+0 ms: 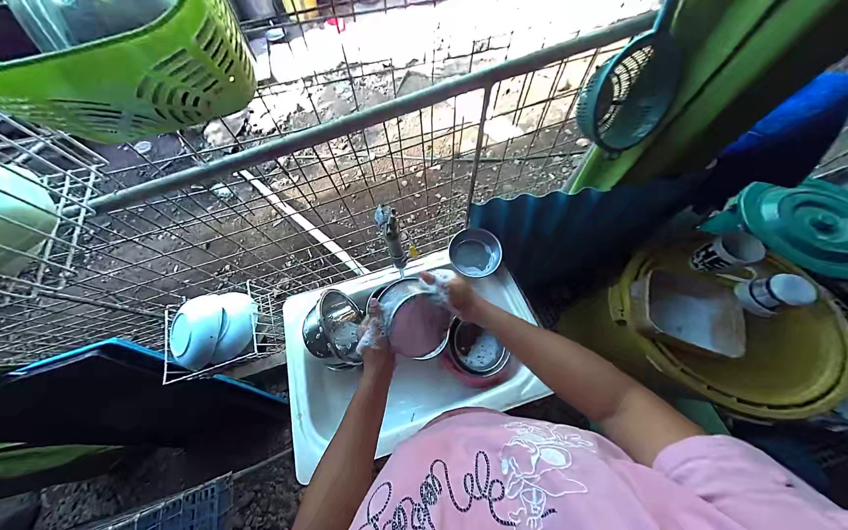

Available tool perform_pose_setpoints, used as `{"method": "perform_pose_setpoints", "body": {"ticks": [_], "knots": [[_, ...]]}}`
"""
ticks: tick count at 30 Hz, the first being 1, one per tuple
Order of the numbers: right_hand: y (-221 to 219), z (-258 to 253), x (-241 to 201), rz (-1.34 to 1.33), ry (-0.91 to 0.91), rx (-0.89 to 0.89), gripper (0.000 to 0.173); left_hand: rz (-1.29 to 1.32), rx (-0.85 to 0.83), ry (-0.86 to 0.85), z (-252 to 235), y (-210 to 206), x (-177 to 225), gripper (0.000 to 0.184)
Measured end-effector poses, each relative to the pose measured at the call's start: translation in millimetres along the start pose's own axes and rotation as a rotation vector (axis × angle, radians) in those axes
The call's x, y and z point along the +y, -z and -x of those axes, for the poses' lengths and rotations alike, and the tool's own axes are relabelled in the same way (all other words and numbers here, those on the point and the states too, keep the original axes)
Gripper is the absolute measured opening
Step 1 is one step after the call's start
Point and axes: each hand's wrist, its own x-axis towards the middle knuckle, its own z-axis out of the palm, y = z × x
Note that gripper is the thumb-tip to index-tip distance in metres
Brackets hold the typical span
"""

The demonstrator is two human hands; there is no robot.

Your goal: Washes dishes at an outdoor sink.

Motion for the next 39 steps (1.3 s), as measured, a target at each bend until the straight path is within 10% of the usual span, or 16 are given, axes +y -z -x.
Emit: {"method": "perform_pose_setpoints", "body": {"ticks": [6,10,15,22,27,31,36,39], "knots": [[-13.1,23.2,22.6,0.866,0.756,0.138,0.024,0.177,-0.253,0.589,-23.5,0.3,-3.8,0.067],[-0.8,7.8,-0.8,0.609,0.241,-0.124,0.029,0.133,-0.12,0.506,-34.4,3.7,-23.7,0.03],[-41.4,-26.2,9.2,0.439,0.156,0.263,0.053,-0.057,-0.061,0.248,-47.2,-14.9,-40.3,0.053],[-38.4,-21.3,20.5,1.116,-0.05,-0.278,0.036,-0.185,-0.108,0.058,-43.8,-0.1,-49.0,0.053],[-39.1,-26.9,35.4,0.75,0.112,-0.146,0.03,-0.117,-0.167,0.035,-37.8,-16.0,-57.7,0.051],[-17.9,-13.9,28.5,1.149,0.159,-0.415,0.024,-0.224,-0.192,-0.027,-43.6,1.9,-46.6,0.051],[-35.5,-29.6,46.4,0.816,0.323,-0.154,0.022,-0.13,-0.157,0.06,-32.2,-16.4,-55.8,0.049],[-27.5,-11.2,41.2,0.96,0.287,-0.414,0.018,-0.154,-0.155,0.031,-36.5,4.1,-45.2,0.051]]}}
